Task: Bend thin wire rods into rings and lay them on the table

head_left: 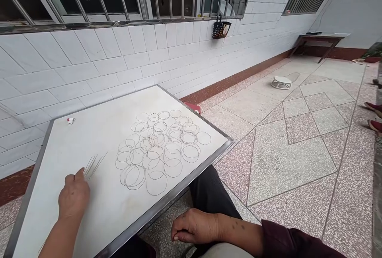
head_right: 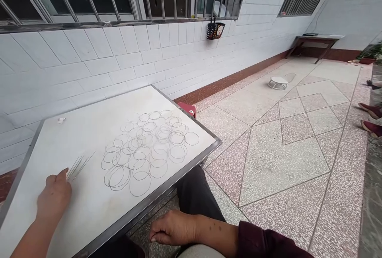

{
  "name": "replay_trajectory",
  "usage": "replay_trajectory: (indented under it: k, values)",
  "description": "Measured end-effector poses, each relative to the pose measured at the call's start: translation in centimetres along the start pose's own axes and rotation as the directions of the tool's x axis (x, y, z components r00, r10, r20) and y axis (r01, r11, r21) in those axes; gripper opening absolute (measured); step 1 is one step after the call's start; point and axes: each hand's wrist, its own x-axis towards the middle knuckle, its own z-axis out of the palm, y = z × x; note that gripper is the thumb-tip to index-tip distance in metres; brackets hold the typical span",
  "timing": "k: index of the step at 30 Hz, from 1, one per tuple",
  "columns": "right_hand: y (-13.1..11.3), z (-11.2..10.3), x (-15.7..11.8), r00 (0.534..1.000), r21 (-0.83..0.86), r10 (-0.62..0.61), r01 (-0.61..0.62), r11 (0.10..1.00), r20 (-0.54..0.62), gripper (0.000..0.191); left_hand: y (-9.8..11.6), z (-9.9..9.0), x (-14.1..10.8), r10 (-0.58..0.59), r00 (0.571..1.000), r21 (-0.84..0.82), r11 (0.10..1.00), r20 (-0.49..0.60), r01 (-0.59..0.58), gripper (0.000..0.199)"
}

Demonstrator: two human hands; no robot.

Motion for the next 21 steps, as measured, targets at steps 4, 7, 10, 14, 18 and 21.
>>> replay_trajectory:
  k: [4,7,10,14,18,21]
  values:
    - [-0.1,0.2,0.0,1.000,0.014,-0.026,0.026,1.000,0.005,0.019,0.1,-0.7,0.3,0.136,0.991,0.131,0.982,0.018,-0.137,0.031]
    - [-0.3,0.3,0.0,0.999,0.029,-0.044,0.044,0.999,0.004,0.019,0.3,-1.2,0.6,0.159,0.987,0.145,0.976,0.019,-0.160,0.033]
    - [-0.4,0.2,0.2,0.999,0.038,-0.036,0.036,0.999,0.004,0.018,0.6,-1.6,0.9,0.142,0.990,0.075,0.987,0.010,-0.143,0.040]
    - [0.0,0.7,0.3,0.999,0.053,-0.043,0.042,0.998,0.006,0.018,1.1,-1.6,1.2,0.099,0.995,-0.110,0.989,-0.027,-0.102,0.040]
    - [0.1,1.5,0.0,0.996,0.116,-0.083,0.084,0.990,-0.015,0.019,1.8,-1.9,1.2,0.076,0.991,-0.309,0.945,-0.113,-0.108,0.033]
    - [-0.3,1.8,-0.3,0.999,0.175,-0.043,0.048,0.983,-0.031,0.023,1.9,-2.9,1.2,0.072,0.985,-0.402,0.906,-0.155,-0.130,0.031]
